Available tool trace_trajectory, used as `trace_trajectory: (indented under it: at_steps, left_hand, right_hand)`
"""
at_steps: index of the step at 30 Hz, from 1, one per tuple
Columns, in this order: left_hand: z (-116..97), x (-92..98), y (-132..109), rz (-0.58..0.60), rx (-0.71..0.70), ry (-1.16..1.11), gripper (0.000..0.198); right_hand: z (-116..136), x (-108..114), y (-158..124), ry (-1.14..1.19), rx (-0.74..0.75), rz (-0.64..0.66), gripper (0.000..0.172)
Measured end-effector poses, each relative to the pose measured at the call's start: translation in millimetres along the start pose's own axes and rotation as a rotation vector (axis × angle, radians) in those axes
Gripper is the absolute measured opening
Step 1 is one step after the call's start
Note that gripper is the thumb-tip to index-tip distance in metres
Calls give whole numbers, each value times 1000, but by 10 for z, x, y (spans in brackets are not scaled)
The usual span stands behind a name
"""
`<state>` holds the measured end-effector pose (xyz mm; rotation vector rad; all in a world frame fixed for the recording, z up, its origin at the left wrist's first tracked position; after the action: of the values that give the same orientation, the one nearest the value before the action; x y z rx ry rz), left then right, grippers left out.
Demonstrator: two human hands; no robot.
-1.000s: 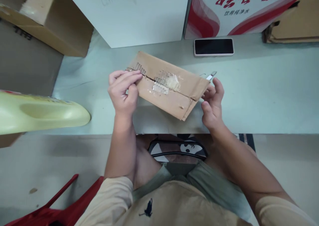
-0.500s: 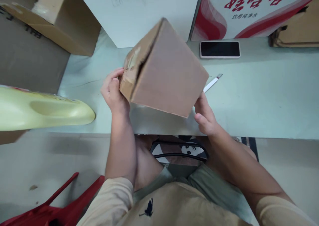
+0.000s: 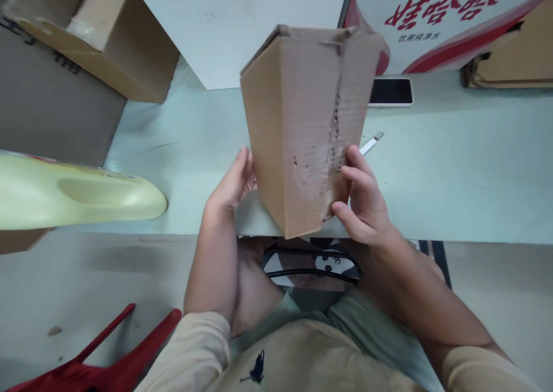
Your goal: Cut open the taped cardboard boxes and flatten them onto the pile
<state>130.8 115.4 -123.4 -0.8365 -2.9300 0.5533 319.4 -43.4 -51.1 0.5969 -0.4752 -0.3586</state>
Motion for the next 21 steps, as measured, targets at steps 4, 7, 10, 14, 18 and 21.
trace_trajectory:
  at_steps: [4, 7, 10, 14, 18, 21]
  left_hand:
    - [176, -87, -11, 39, 165, 75, 64]
    - [244, -176, -70, 132, 282, 199, 55]
    - [267, -215, -139, 224, 357, 389, 48]
    - [-29, -49, 0, -32, 82, 457, 28]
    - [-417, 237, -16, -486, -259, 239, 23]
    - [-546, 213, -90, -508, -408, 187, 28]
  right_hand:
    - [3, 61, 37, 22, -3, -59, 56]
    - [-33, 104, 51, 26, -27, -65, 45]
    - [-97, 166, 42, 22, -71, -87, 41]
    - [-160, 168, 29, 24, -120, -56, 42]
    - [-180, 130, 23, 33, -151, -32, 45]
    - [-190, 95, 5, 46, -173, -20, 46]
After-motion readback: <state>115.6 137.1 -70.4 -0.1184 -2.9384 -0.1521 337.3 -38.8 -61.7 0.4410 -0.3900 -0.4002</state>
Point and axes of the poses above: each hand's wrist, its own y-axis towards the middle knuckle, its own x-axis out of the back of the hand, z = x × y, the point moved 8 cm from there along y, towards the middle knuckle, and after that the axes turned 9 degrees about -z, right-handed, at the moved point
